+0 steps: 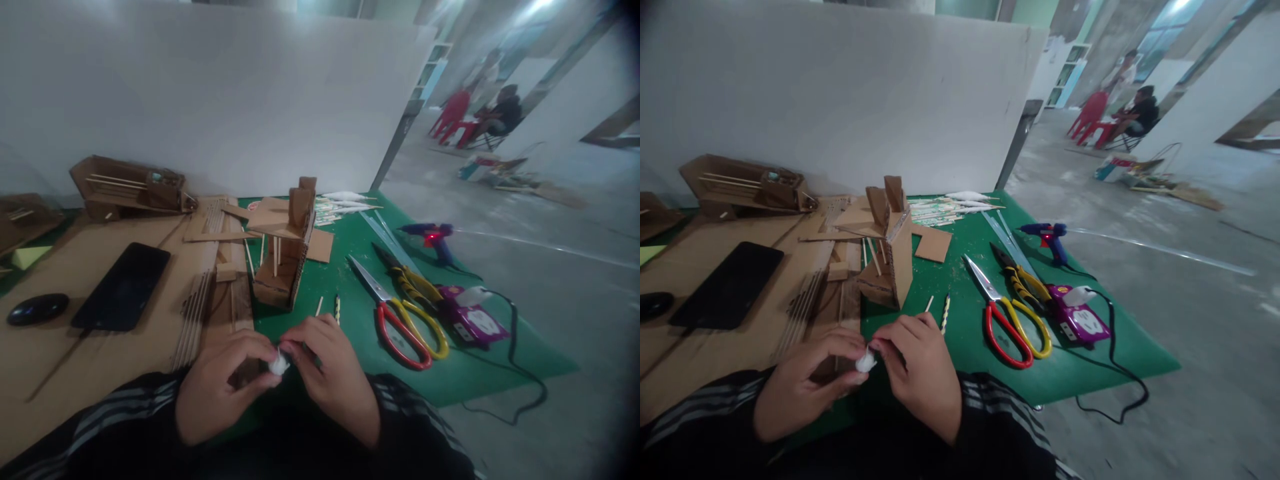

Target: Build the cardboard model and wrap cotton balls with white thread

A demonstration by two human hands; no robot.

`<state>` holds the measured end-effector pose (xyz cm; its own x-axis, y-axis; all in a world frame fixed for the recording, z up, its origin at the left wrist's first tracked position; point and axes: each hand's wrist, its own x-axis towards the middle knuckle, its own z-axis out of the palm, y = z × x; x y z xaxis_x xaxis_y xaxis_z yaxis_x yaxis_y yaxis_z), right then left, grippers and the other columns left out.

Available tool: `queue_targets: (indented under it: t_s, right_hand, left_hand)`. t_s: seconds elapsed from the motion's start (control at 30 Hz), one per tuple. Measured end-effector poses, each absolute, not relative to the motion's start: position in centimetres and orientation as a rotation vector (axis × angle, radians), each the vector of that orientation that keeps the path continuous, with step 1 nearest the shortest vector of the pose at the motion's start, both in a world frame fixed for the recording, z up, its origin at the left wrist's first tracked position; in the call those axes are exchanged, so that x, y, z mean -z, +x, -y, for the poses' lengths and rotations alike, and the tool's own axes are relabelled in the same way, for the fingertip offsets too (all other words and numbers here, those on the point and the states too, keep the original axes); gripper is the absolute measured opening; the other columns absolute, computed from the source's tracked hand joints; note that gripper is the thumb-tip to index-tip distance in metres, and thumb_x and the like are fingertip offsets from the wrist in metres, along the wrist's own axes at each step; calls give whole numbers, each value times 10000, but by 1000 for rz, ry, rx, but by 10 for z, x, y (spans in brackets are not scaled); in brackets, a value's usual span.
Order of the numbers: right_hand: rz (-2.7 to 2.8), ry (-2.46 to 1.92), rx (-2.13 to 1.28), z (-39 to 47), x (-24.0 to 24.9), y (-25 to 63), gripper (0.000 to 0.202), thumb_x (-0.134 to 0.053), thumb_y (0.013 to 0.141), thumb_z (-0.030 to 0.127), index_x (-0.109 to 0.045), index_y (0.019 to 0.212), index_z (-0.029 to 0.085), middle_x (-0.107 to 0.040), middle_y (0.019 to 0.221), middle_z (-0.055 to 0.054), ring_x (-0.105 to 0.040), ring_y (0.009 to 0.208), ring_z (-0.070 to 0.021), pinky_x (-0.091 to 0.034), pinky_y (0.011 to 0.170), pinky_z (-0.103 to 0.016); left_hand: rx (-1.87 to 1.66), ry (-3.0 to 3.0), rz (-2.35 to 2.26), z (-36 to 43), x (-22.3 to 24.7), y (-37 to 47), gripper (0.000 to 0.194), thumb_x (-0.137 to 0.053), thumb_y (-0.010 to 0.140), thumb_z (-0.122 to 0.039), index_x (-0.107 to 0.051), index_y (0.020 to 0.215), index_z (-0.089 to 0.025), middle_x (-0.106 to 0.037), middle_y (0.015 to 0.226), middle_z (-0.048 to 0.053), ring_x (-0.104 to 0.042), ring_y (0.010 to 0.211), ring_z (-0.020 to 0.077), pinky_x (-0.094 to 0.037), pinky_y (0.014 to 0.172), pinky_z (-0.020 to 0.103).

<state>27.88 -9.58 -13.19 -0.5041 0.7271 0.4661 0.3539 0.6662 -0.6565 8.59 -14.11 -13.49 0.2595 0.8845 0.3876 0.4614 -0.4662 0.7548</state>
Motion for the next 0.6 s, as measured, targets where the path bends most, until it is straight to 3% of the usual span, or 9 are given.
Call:
queue_targets:
  t_s: [0.17, 0.3, 0.4, 0.5, 0.6]
  right_hand:
    - [2130, -808, -689, 94, 136, 278, 137, -518, 953, 126, -626, 898, 188, -660, 805, -19, -548, 745, -155, -337, 717, -308]
    - [2166, -838, -704, 93, 140, 277, 140, -511, 956, 132, -619, 886, 186, -650, 806, -19, -543, 746, -156, -331, 719, -308]
    - [2203, -852, -737, 94, 141, 275, 138, -511, 945, 114, -611, 883, 186, -632, 814, -15, -535, 760, -158, -328, 726, -307]
    - [2249, -877, -759, 95, 141, 274, 130, -519, 929, 107, -591, 851, 182, -601, 809, -11, -517, 761, -159, -332, 724, -301]
    - [2306, -883, -768, 97, 140, 273, 120, -527, 923, 110, -572, 838, 181, -584, 806, -7, -508, 763, -157, -333, 715, -290]
  left_hand:
    - [-1163, 2159, -1141, 138, 135, 85, 301, -663, 885, -202, -628, 1183, -220, -732, 1014, 54, -671, 953, 179, -511, 861, 276]
    - [-1207, 2211, -1100, 136, 138, 82, 246, -654, 889, -193, -682, 1130, -232, -724, 962, 54, -670, 948, 192, -527, 870, 307]
    - [-1197, 2192, -1233, 136, 140, 80, 209, -673, 874, -211, -719, 1072, -259, -703, 1035, 62, -669, 998, 200, -541, 862, 294]
    - [-1163, 2144, -1285, 138, 141, 80, 206, -673, 874, -210, -699, 1074, -256, -723, 1115, 56, -668, 1065, 205, -526, 929, 302]
    - [-1141, 2047, -1361, 140, 145, 81, 194, -671, 877, -226, -672, 1068, -258, -759, 1046, 30, -691, 1032, 198, -535, 916, 305]
